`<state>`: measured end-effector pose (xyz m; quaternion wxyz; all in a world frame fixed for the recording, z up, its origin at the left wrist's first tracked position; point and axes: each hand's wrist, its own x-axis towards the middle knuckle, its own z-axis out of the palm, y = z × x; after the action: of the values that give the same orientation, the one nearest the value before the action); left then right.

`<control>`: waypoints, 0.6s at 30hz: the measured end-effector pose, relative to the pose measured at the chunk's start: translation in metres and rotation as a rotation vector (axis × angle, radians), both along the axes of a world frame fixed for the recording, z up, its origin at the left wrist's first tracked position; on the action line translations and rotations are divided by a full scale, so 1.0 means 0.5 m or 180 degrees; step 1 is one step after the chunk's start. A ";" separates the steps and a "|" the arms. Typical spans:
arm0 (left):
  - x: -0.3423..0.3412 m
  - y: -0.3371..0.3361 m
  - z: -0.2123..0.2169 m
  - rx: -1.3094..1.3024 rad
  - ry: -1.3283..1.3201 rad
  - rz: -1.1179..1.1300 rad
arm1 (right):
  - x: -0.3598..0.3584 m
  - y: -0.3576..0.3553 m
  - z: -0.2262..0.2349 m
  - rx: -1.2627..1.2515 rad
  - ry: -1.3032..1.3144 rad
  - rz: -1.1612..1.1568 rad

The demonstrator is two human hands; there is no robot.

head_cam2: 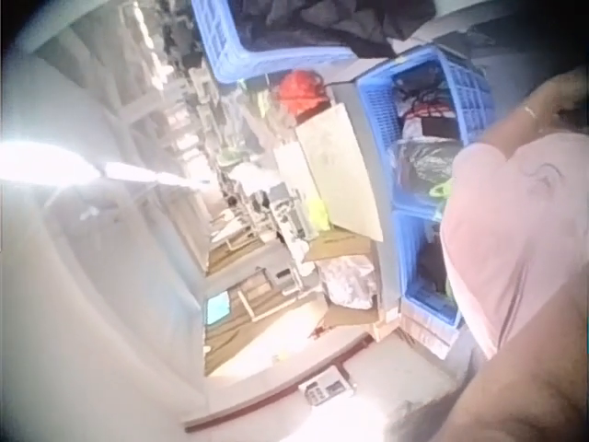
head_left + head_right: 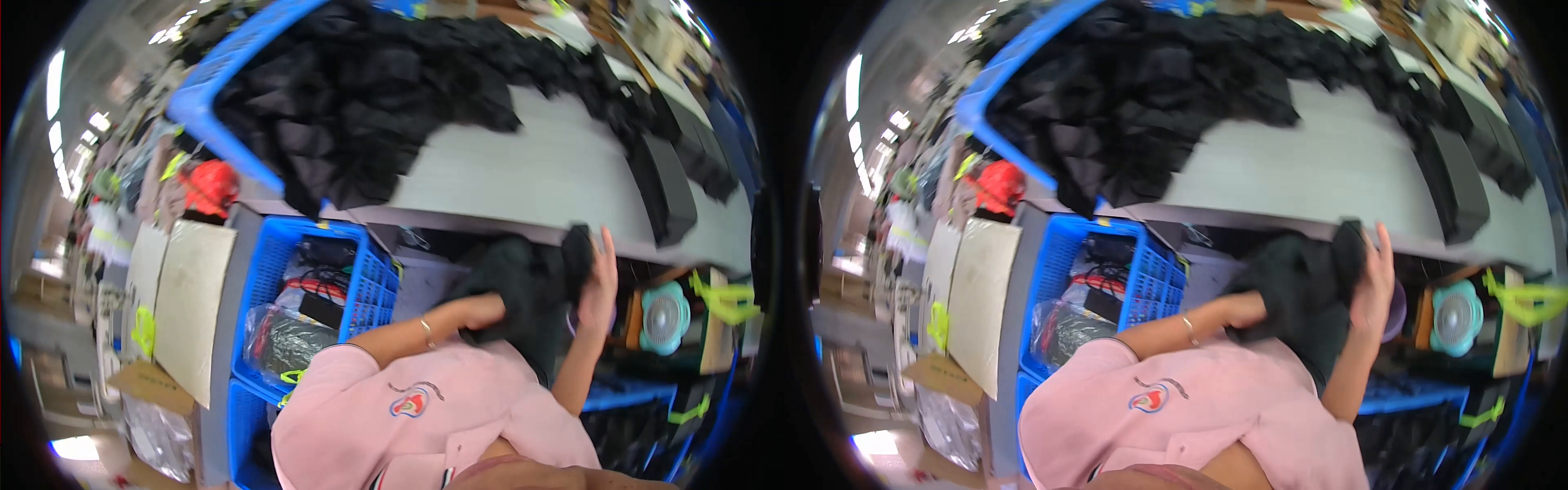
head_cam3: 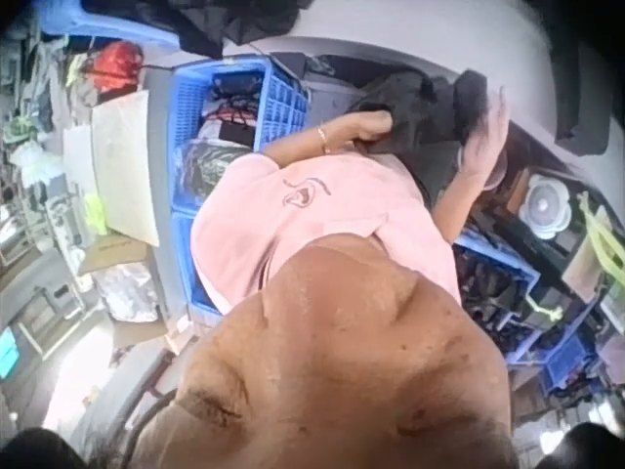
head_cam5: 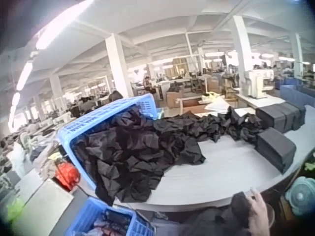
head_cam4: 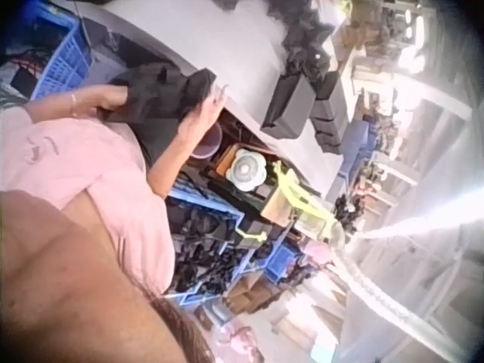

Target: The person is inspecting and sorting black fabric pieces at a workstation in a factory setting.

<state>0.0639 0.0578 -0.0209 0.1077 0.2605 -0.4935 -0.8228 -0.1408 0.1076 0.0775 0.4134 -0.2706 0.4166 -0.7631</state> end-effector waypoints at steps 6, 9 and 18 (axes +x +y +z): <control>0.024 -0.121 0.062 0.2273 0.1855 0.0905 | 0.027 -0.039 -0.031 0.0405 0.2249 -0.0771; 0.012 -0.140 0.053 0.2287 0.1776 0.1107 | 0.048 -0.044 -0.040 0.0618 0.3518 -0.1063; 0.010 -0.093 0.067 0.1963 0.0779 0.1231 | 0.030 -0.110 -0.104 0.0564 0.4606 -0.1540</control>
<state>0.0687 0.0111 0.0127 0.2356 0.2688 -0.1480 -0.9221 -0.1256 0.0525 0.0253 -0.1205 -0.5697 0.6906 -0.4288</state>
